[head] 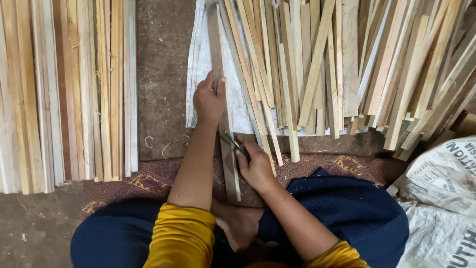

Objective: Marking wooden slats with a pen using a reference slat as a guide

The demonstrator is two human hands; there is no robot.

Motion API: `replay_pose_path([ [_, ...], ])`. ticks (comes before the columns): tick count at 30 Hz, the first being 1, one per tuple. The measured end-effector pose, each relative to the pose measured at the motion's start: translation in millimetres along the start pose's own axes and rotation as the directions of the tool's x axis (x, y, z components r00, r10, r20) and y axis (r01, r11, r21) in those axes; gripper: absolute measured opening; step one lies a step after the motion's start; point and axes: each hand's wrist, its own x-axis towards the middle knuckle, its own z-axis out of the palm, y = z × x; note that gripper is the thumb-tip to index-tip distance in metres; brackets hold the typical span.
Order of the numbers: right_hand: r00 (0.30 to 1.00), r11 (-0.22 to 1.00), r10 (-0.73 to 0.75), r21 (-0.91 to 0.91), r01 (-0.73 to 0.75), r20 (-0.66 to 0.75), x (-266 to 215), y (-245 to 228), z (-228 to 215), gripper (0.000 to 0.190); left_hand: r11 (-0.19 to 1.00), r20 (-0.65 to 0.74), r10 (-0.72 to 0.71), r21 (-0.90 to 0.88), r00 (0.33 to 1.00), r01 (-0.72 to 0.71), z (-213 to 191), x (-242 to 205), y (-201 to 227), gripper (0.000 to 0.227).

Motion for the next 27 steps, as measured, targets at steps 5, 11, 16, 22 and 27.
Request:
replay_pose_path([
  [5, 0.993, 0.998, 0.013, 0.055, -0.006, -0.121, 60, -34, -12, 0.023, 0.998, 0.025, -0.051, 0.031, 0.998, 0.05, -3, -10, 7, 0.05],
  [11, 0.999, 0.999, 0.025, -0.026, -0.025, -0.023, 146, -33, 17, 0.034, 0.997, -0.047, -0.031, 0.073, 0.998, 0.034, 13, -15, -11, 0.04],
  [16, 0.994, 0.993, 0.111, -0.044, -0.112, -0.008, 169, 6, 43, 0.036, 0.988, 0.001, -0.138, -0.074, 0.99, 0.137, -4, -15, 2, 0.039],
  [22, 0.998, 0.997, 0.052, -0.061, -0.054, -0.033, 148, -6, 39, 0.036, 0.99, -0.102, -0.128, -0.072, 0.987, 0.121, -7, -31, -2, 0.04],
  [27, 0.984, 0.959, 0.153, 0.226, -0.17, 0.089, 157, 2, 31, 0.031, 0.994, -0.152, -0.098, -0.058, 0.984, 0.09, -2, -27, -4, 0.04],
])
